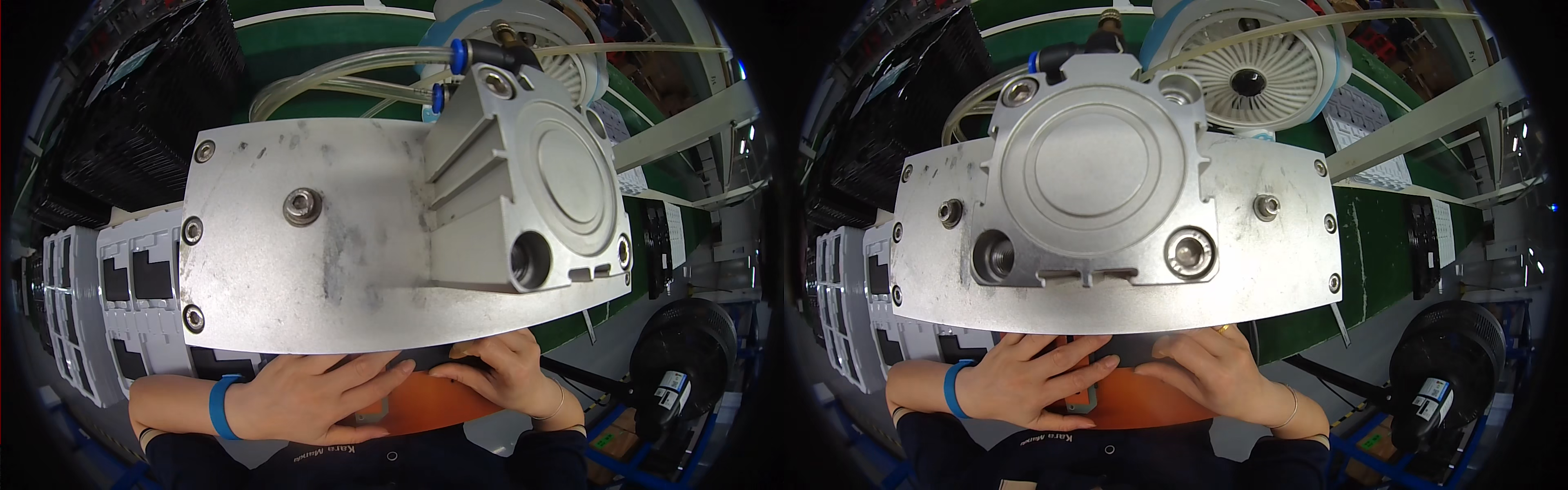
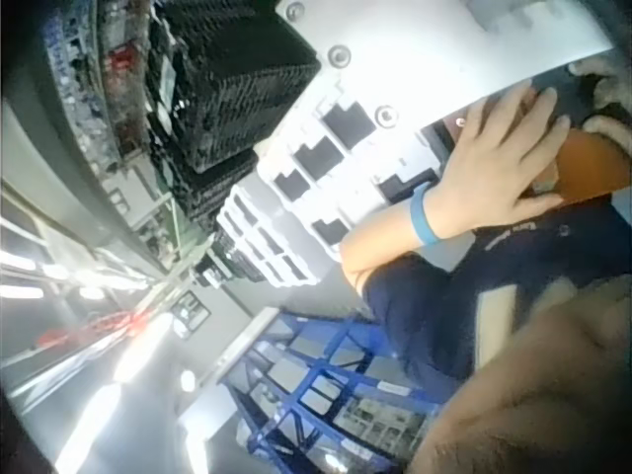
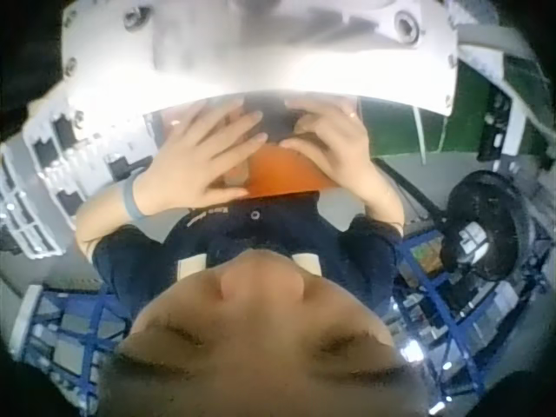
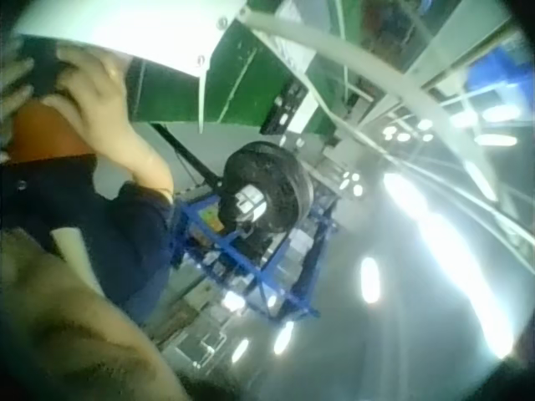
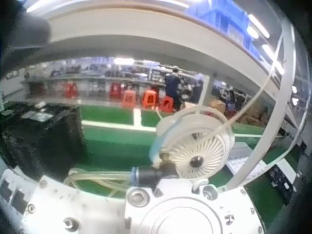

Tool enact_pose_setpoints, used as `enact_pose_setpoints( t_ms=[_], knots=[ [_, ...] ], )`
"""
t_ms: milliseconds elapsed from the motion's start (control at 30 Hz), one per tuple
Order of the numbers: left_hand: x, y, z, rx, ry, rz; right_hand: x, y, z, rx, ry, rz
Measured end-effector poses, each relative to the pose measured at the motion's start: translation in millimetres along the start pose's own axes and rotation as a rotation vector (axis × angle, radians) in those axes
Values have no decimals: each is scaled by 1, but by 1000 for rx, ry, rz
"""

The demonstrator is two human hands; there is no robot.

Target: The person repeatedly picks up small black rectangular components from a white tray and places them into a press machine. They operate the machine to process each component, then remove it and place it back into the tray. The person also uses a caliper to measure one of the components during the process.

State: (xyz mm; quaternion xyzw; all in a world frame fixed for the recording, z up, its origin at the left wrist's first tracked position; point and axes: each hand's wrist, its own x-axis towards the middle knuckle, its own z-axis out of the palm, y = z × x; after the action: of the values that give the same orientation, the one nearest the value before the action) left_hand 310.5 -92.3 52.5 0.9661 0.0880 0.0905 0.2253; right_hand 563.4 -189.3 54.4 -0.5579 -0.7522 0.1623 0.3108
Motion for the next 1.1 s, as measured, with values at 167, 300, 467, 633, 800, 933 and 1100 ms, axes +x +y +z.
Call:
enact_pose_setpoints(
  t_ms=[167,300,467,633,800,933,1100],
  knots=[
    [-1,2,-1,9,-2,-9,-1,0,0,-4,-15,3],
    [1,2,-1,17,23,-1,3,-3,-3,-12,-14,-1],
    [2,1,1,-3,23,2,5,-6,-4,-8,-29,-3],
    [3,-2,2,-8,39,27,13,-5,-11,27,-130,54],
    [-1,3,-3,-101,235,2,11,-13,-18,211,-71,127],
    [-7,9,-6,-438,423,-144,-3,-23,-20,667,53,458],
    [-33,33,-20,-862,427,-378,11,-66,4,693,-18,207]
  ],
)
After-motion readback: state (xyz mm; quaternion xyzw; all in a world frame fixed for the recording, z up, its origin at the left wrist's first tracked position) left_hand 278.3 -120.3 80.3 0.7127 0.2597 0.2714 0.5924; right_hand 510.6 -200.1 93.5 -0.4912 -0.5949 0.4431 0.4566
